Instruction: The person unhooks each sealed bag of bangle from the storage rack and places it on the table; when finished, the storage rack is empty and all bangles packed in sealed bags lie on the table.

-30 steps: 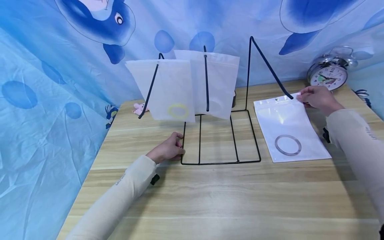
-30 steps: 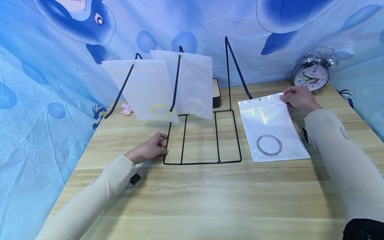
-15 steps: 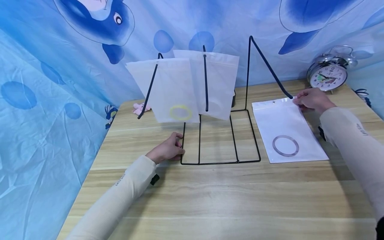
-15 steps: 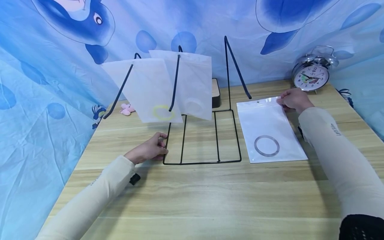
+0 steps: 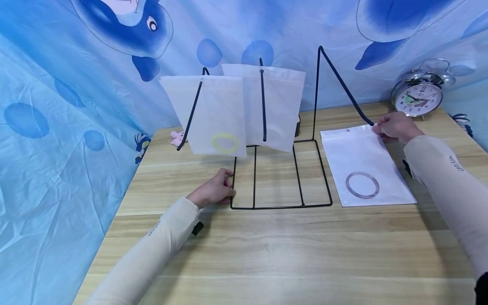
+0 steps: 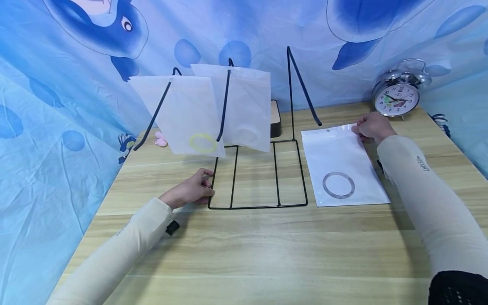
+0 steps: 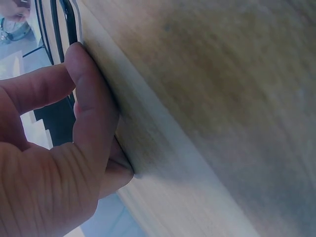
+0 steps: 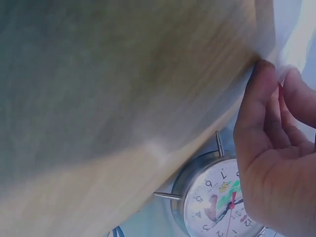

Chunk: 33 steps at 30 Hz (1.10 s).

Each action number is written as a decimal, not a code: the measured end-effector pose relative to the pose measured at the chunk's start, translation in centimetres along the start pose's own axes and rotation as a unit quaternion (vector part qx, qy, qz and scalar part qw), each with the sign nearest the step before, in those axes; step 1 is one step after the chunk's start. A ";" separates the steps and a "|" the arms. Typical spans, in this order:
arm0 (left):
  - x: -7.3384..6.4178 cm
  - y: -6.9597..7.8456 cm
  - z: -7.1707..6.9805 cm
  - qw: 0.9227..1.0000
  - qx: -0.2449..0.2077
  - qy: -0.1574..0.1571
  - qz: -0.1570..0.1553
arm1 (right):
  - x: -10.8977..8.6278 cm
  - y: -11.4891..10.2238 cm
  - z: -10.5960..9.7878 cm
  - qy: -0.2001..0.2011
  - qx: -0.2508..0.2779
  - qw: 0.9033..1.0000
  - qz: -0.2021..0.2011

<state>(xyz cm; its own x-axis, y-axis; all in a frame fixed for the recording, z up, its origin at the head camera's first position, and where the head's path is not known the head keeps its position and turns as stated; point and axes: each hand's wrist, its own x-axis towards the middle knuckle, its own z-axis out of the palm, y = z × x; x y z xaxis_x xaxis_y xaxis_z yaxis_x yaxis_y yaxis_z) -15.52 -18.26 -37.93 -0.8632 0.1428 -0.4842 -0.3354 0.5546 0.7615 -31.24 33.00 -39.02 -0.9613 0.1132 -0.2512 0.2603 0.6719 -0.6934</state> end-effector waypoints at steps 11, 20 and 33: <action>0.3 0.3 0.1 1.000 0.002 0.004 -0.001 | -1.0 -1.5 -0.6 0.016 -0.013 0.999 -0.050; 0.3 0.2 0.1 1.000 0.011 0.006 -0.013 | -3.8 -5.6 0.1 0.005 0.016 0.996 -0.086; 0.4 0.0 -0.3 1.000 0.008 0.010 -0.007 | -11.6 -12.2 1.8 -0.030 0.035 0.969 -0.244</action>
<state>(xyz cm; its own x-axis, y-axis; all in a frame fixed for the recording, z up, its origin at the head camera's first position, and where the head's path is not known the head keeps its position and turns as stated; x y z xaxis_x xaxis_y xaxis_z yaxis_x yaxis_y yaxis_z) -15.97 -18.45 -38.01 -0.8660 0.1184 -0.4858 -0.3417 0.5690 0.7479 -23.05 22.14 -28.89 -0.9652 -0.2490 0.0801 -0.2156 0.5838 -0.7828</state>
